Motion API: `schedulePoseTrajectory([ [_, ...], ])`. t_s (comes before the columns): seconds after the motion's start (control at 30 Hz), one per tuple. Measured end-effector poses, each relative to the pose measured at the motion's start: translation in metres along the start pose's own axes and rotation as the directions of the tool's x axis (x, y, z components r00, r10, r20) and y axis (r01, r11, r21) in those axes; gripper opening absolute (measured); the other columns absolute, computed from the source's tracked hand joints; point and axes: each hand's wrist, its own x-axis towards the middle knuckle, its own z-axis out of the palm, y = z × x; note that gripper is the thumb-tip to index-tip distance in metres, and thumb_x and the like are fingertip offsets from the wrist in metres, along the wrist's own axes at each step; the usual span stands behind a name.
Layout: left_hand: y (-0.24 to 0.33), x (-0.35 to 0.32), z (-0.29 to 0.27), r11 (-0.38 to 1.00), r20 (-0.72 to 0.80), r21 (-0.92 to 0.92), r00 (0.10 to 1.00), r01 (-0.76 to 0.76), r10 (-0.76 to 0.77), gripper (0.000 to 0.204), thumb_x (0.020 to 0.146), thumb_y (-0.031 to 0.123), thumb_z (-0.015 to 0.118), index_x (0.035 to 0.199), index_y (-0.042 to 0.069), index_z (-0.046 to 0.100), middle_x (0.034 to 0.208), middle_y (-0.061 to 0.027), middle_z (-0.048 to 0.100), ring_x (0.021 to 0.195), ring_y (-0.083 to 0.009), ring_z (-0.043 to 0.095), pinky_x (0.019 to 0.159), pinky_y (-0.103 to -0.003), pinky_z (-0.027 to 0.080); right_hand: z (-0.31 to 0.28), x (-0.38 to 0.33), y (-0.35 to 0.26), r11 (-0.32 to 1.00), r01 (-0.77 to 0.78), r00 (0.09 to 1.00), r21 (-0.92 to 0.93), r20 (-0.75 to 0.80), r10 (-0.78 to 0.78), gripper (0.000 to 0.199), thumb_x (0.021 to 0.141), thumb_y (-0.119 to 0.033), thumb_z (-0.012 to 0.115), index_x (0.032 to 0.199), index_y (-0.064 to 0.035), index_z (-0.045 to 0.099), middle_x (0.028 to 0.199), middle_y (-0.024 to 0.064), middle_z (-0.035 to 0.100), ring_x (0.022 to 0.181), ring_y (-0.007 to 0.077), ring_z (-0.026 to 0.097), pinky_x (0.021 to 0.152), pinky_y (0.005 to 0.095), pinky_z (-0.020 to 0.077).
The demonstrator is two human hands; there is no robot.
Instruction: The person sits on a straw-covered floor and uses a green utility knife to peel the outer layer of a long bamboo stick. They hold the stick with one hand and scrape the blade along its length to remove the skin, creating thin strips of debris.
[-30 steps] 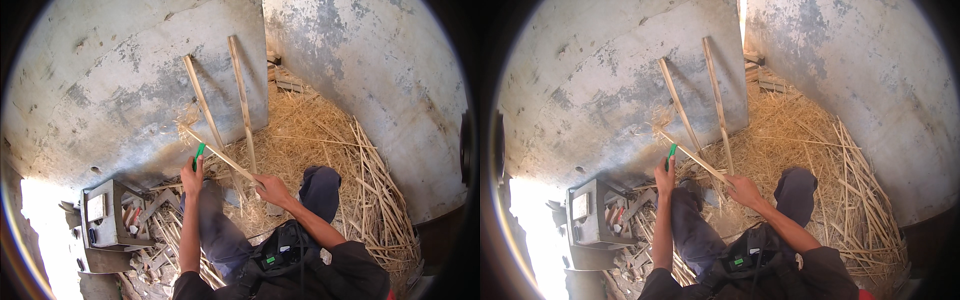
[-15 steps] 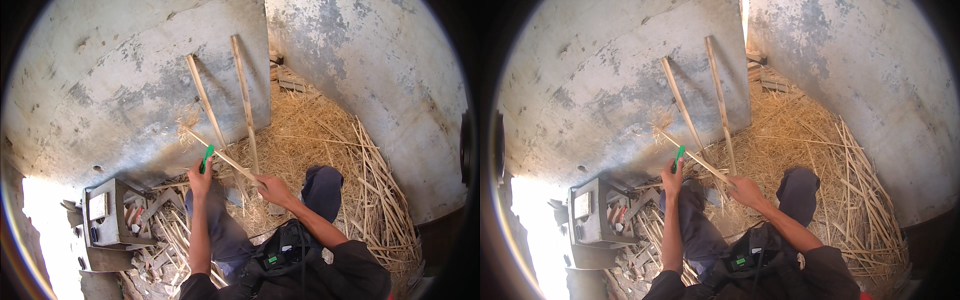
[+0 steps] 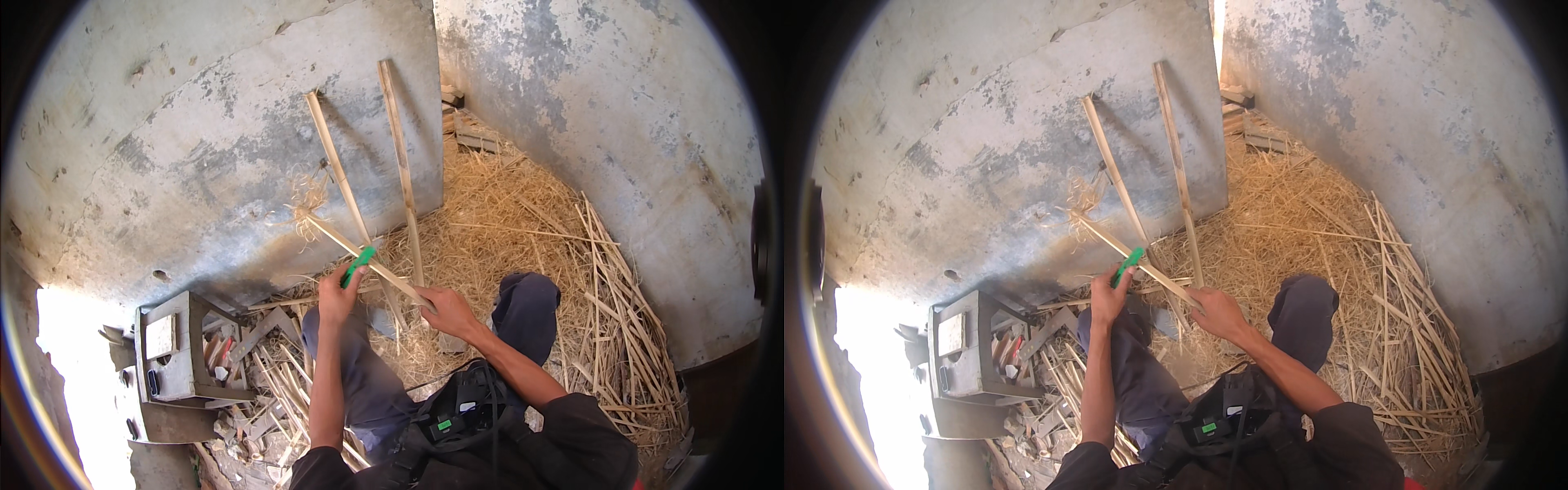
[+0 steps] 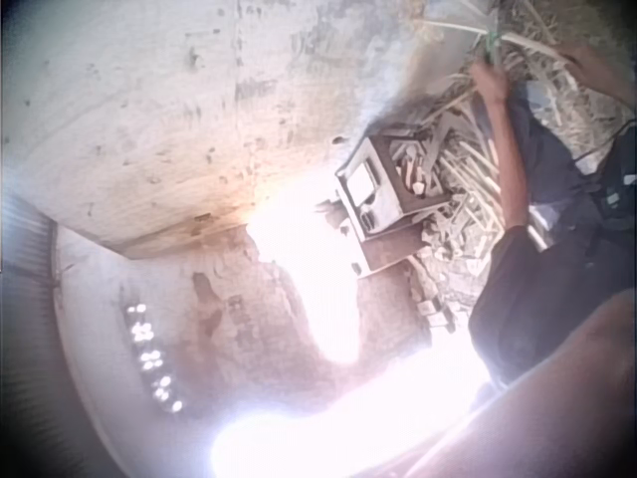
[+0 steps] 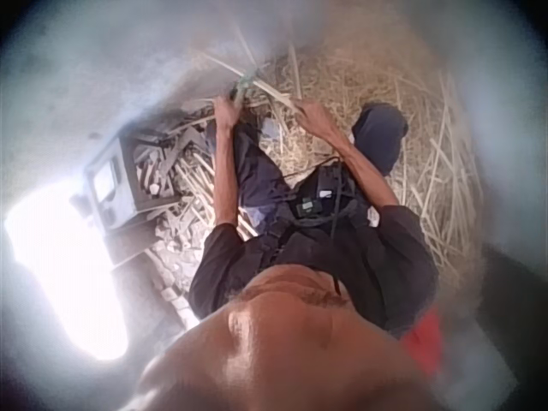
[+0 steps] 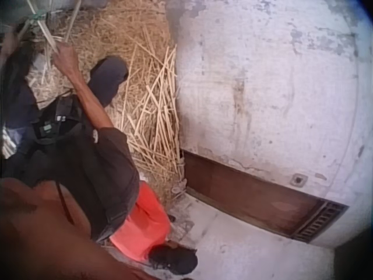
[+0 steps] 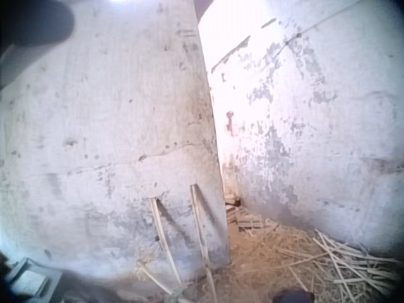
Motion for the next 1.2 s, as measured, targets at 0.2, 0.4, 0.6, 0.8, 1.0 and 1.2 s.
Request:
schedulePoseTrajectory([
  [0.2,0.000,0.005,-0.004,0.999,-0.176,-0.012,0.983,0.050,-0.052,0.038,0.107,0.035,0.081,0.096,-0.001,0.076,0.061,-0.0121,0.053,0.056,-0.0180,0.047,0.056,-0.041,0.042,0.005,-0.002,0.001,0.999,0.036,0.999,0.004,-0.016,-0.036,0.053,0.093,-0.015,0.074,0.146,-0.0106,0.073,0.113,0.0226,0.077,0.095,0.0417,0.076,0.086,0.0500,0.0618],
  [0.4,-0.012,0.001,-0.001,0.996,0.102,0.000,0.991,-0.085,0.084,0.038,0.106,0.035,0.082,0.096,-0.001,0.076,0.063,-0.0124,0.054,0.057,-0.0187,0.046,0.057,-0.041,0.041,0.001,0.001,0.000,1.000,-0.007,1.000,0.004,-0.011,0.007,0.051,0.093,-0.015,0.074,0.143,-0.0095,0.073,0.112,0.0223,0.078,0.095,0.0424,0.076,0.086,0.0500,0.0614],
  [0.6,-0.003,0.001,0.001,1.000,-0.069,0.000,0.998,0.005,-0.005,0.039,0.107,0.036,0.080,0.096,-0.001,0.074,0.063,-0.0138,0.054,0.057,-0.0194,0.045,0.057,-0.041,0.041,-0.001,0.000,-0.002,1.000,0.002,1.000,-0.008,-0.011,-0.003,0.051,0.093,-0.015,0.074,0.144,-0.0098,0.073,0.114,0.0220,0.078,0.096,0.0418,0.077,0.087,0.0490,0.0620],
  [0.8,-0.006,0.004,-0.003,0.999,-0.110,-0.030,0.994,0.027,-0.030,0.043,0.107,0.040,0.080,0.094,-0.001,0.074,0.062,-0.0130,0.051,0.058,-0.0188,0.043,0.057,-0.042,0.041,0.000,-0.001,-0.003,0.998,-0.063,0.997,0.022,0.052,0.062,0.053,0.093,-0.016,0.074,0.146,-0.0108,0.071,0.122,0.0238,0.077,0.108,0.0457,0.075,0.095,0.0536,0.0621],
  [1.0,-0.010,0.000,0.000,0.997,0.216,-0.028,0.973,-0.071,0.075,0.038,0.103,0.039,0.083,0.097,0.001,0.079,0.062,-0.0092,0.050,0.058,-0.0185,0.045,0.058,-0.040,0.042,-0.003,0.002,-0.004,0.998,-0.057,0.998,-0.007,-0.015,0.057,0.051,0.093,-0.014,0.073,0.144,-0.0108,0.074,0.110,0.0216,0.078,0.094,0.0420,0.076,0.084,0.0507,0.0605],
  [1.2,0.003,-0.002,-0.003,0.994,0.324,-0.025,0.940,-0.107,0.110,0.031,0.099,0.037,0.086,0.111,0.008,0.088,0.062,-0.0077,0.053,0.057,-0.0176,0.050,0.058,-0.039,0.043,-0.006,0.002,-0.003,0.997,-0.080,0.997,0.003,-0.020,0.081,0.048,0.095,-0.015,0.072,0.143,-0.0097,0.073,0.109,0.0217,0.076,0.097,0.0433,0.075,0.086,0.0520,0.0605],
])
